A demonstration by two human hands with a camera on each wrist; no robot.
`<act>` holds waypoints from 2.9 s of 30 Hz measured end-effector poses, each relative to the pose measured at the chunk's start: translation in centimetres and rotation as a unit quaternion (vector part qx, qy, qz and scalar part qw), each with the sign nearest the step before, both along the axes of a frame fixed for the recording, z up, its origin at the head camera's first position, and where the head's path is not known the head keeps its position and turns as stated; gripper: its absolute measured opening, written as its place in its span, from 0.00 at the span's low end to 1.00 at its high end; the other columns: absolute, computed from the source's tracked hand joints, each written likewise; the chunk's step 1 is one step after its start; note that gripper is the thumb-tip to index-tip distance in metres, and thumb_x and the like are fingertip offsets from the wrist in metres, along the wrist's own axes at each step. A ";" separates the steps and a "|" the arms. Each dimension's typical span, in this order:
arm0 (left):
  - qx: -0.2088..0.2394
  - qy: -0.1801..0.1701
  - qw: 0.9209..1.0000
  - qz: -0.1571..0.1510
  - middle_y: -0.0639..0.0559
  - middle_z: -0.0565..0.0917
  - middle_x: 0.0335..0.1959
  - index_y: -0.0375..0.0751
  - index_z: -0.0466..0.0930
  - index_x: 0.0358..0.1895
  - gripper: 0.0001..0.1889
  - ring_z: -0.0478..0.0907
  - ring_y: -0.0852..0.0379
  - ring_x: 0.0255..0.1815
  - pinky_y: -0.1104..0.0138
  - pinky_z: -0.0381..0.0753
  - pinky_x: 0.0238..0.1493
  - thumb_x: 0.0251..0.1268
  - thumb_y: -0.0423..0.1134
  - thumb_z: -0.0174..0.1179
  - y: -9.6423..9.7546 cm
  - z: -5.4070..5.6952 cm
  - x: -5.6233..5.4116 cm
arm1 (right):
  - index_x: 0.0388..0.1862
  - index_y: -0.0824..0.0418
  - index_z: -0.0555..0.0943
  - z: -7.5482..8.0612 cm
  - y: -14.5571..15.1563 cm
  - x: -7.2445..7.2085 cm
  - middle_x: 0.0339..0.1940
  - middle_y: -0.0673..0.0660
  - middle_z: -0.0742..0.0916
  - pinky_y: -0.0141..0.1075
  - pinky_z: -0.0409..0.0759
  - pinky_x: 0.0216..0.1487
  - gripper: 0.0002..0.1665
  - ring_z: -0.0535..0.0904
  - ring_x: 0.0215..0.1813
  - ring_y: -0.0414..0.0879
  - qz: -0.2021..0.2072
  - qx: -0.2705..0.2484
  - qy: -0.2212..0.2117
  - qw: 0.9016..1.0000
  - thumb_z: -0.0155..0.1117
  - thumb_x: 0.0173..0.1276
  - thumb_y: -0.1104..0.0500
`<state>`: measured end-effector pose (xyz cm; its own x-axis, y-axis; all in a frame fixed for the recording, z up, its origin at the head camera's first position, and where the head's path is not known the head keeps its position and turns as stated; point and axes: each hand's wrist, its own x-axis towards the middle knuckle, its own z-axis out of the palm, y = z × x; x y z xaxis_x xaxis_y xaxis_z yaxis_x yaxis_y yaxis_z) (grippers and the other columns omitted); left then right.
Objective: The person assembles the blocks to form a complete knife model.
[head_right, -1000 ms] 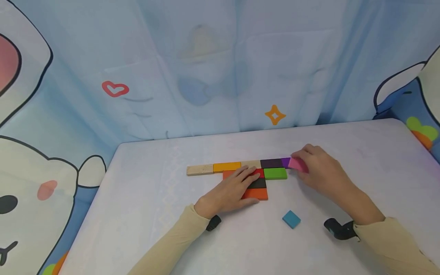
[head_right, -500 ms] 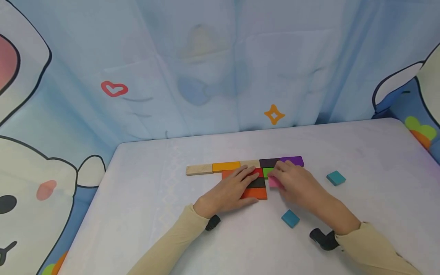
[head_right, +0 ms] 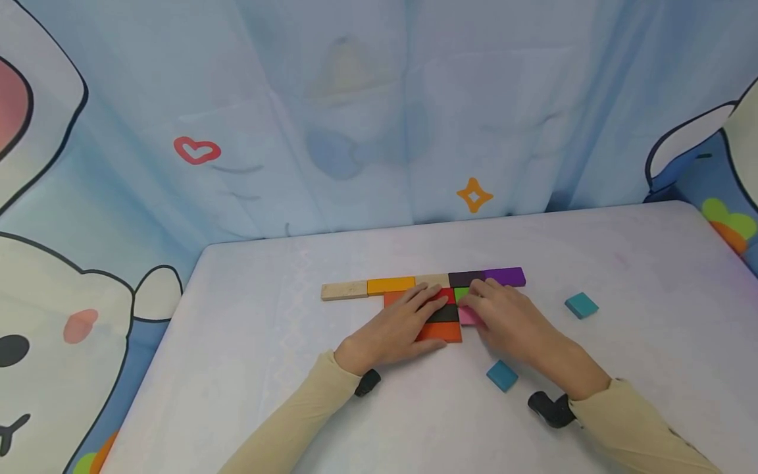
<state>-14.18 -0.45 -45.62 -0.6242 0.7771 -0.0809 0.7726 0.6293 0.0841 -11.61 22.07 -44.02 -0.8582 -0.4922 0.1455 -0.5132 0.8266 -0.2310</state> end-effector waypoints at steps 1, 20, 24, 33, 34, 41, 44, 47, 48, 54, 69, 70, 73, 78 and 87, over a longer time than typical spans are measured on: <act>0.000 0.001 1.000 -0.001 0.46 0.61 0.83 0.43 0.63 0.82 0.37 0.57 0.47 0.83 0.65 0.52 0.82 0.81 0.62 0.53 0.0 0.0 0.0 | 0.48 0.67 0.89 0.0 0.0 0.0 0.43 0.62 0.85 0.56 0.87 0.49 0.26 0.84 0.47 0.60 0.000 0.001 0.001 1.000 0.88 0.48 0.68; -0.004 -0.005 1.000 0.006 0.46 0.60 0.84 0.43 0.62 0.82 0.37 0.55 0.47 0.84 0.65 0.51 0.82 0.81 0.62 0.52 0.1 0.0 0.1 | 0.49 0.67 0.89 -0.2 -0.1 -0.2 0.42 0.60 0.85 0.55 0.87 0.50 0.27 0.83 0.46 0.58 0.005 0.004 0.018 1.000 0.88 0.48 0.68; -0.003 -0.005 1.000 0.006 0.46 0.60 0.84 0.43 0.62 0.82 0.37 0.55 0.47 0.84 0.65 0.52 0.82 0.81 0.62 0.52 0.0 0.0 0.1 | 0.49 0.67 0.89 -0.2 -0.1 -0.2 0.42 0.60 0.85 0.54 0.88 0.49 0.26 0.83 0.47 0.58 0.005 -0.002 0.014 1.000 0.87 0.49 0.69; -0.006 0.004 1.000 0.002 0.46 0.60 0.83 0.43 0.63 0.82 0.37 0.56 0.47 0.84 0.65 0.51 0.82 0.81 0.62 0.53 0.1 -0.2 0.1 | 0.48 0.67 0.89 -0.5 0.1 -0.1 0.42 0.60 0.86 0.52 0.88 0.48 0.25 0.84 0.46 0.57 0.011 -0.013 0.018 1.000 0.86 0.50 0.70; -0.006 0.002 1.000 0.003 0.46 0.60 0.83 0.43 0.63 0.82 0.37 0.56 0.47 0.84 0.65 0.51 0.82 0.81 0.61 0.53 0.1 -0.2 0.1 | 0.48 0.68 0.89 -0.5 0.1 -0.1 0.42 0.60 0.86 0.52 0.88 0.48 0.25 0.84 0.46 0.57 0.013 -0.013 0.020 1.000 0.86 0.50 0.70; -0.002 -0.004 1.000 0.005 0.46 0.60 0.83 0.43 0.63 0.82 0.37 0.55 0.47 0.84 0.65 0.52 0.82 0.81 0.61 0.53 0.0 -0.1 0.0 | 0.47 0.68 0.89 -0.5 0.1 -0.1 0.41 0.61 0.85 0.52 0.88 0.48 0.23 0.84 0.45 0.57 0.012 -0.019 0.024 0.999 0.85 0.50 0.72; -0.002 -0.006 1.000 0.006 0.46 0.60 0.84 0.43 0.62 0.82 0.37 0.55 0.47 0.84 0.65 0.52 0.82 0.81 0.61 0.52 0.1 -0.1 0.0 | 0.47 0.68 0.89 -0.3 0.0 0.0 0.41 0.61 0.85 0.52 0.88 0.48 0.22 0.85 0.45 0.57 0.008 -0.024 0.021 0.999 0.85 0.51 0.72; -0.003 -0.005 1.000 0.004 0.46 0.60 0.84 0.43 0.62 0.82 0.37 0.55 0.47 0.84 0.64 0.51 0.82 0.81 0.61 0.52 0.1 -0.1 0.0 | 0.47 0.67 0.89 -0.1 0.1 0.1 0.41 0.60 0.86 0.52 0.88 0.48 0.22 0.85 0.46 0.57 0.001 -0.029 0.011 1.000 0.85 0.52 0.71; -0.003 -0.004 1.000 0.003 0.46 0.60 0.84 0.43 0.62 0.82 0.37 0.55 0.47 0.84 0.64 0.51 0.82 0.81 0.61 0.52 0.1 -0.1 0.0 | 0.47 0.67 0.89 0.1 0.2 0.2 0.42 0.60 0.86 0.52 0.88 0.47 0.21 0.85 0.46 0.57 -0.003 -0.033 0.005 0.999 0.84 0.53 0.70; -0.008 0.004 1.000 -0.001 0.46 0.59 0.84 0.42 0.62 0.82 0.37 0.55 0.46 0.84 0.64 0.49 0.83 0.81 0.61 0.52 0.1 -0.1 0.1 | 0.47 0.63 0.90 0.7 2.0 0.4 0.42 0.57 0.85 0.54 0.88 0.47 0.20 0.84 0.47 0.56 -0.021 -0.041 -0.002 0.999 0.85 0.55 0.64; -0.004 -0.001 1.000 0.003 0.46 0.60 0.84 0.43 0.63 0.82 0.37 0.55 0.47 0.84 0.64 0.50 0.82 0.81 0.61 0.52 0.1 0.0 0.3 | 0.50 0.69 0.87 -1.1 12.6 0.7 0.49 0.69 0.82 0.67 0.83 0.48 0.25 0.78 0.50 0.67 -0.117 -0.038 -0.006 0.992 0.85 0.52 0.66; -0.005 -0.002 1.000 0.003 0.46 0.60 0.84 0.43 0.63 0.82 0.37 0.55 0.47 0.84 0.64 0.50 0.82 0.81 0.61 0.52 0.1 0.0 0.3 | 0.50 0.70 0.87 -1.3 13.0 0.8 0.49 0.70 0.82 0.67 0.83 0.47 0.25 0.78 0.50 0.67 -0.125 -0.039 -0.012 0.991 0.85 0.52 0.66; -0.005 -0.003 1.000 0.005 0.46 0.59 0.84 0.43 0.62 0.82 0.37 0.55 0.47 0.84 0.64 0.50 0.82 0.81 0.61 0.52 0.1 0.1 0.3 | 0.49 0.73 0.86 -1.8 13.8 1.0 0.48 0.72 0.81 0.65 0.83 0.47 0.24 0.80 0.47 0.68 -0.148 -0.053 -0.036 0.987 0.84 0.53 0.68; -0.004 -0.009 1.000 0.007 0.46 0.59 0.84 0.43 0.62 0.82 0.37 0.54 0.47 0.84 0.64 0.50 0.83 0.81 0.61 0.51 0.1 0.1 0.2 | 0.49 0.76 0.84 -2.3 14.5 1.3 0.47 0.73 0.79 0.63 0.84 0.45 0.23 0.80 0.43 0.68 -0.181 -0.070 -0.066 0.979 0.82 0.55 0.69; -0.007 -0.002 1.000 0.007 0.46 0.59 0.84 0.43 0.63 0.82 0.36 0.55 0.48 0.84 0.64 0.52 0.82 0.81 0.61 0.52 0.1 0.2 0.3 | 0.49 0.79 0.83 -2.6 15.2 1.3 0.44 0.76 0.80 0.64 0.82 0.43 0.25 0.80 0.41 0.70 -0.212 -0.044 -0.065 0.974 0.81 0.53 0.71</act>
<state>-13.86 -0.36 -45.37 -0.6341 0.7675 -0.0942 0.7637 0.6407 0.0792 -10.29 37.28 -46.65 -0.9956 -0.0808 0.0477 -0.0924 0.9321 -0.3502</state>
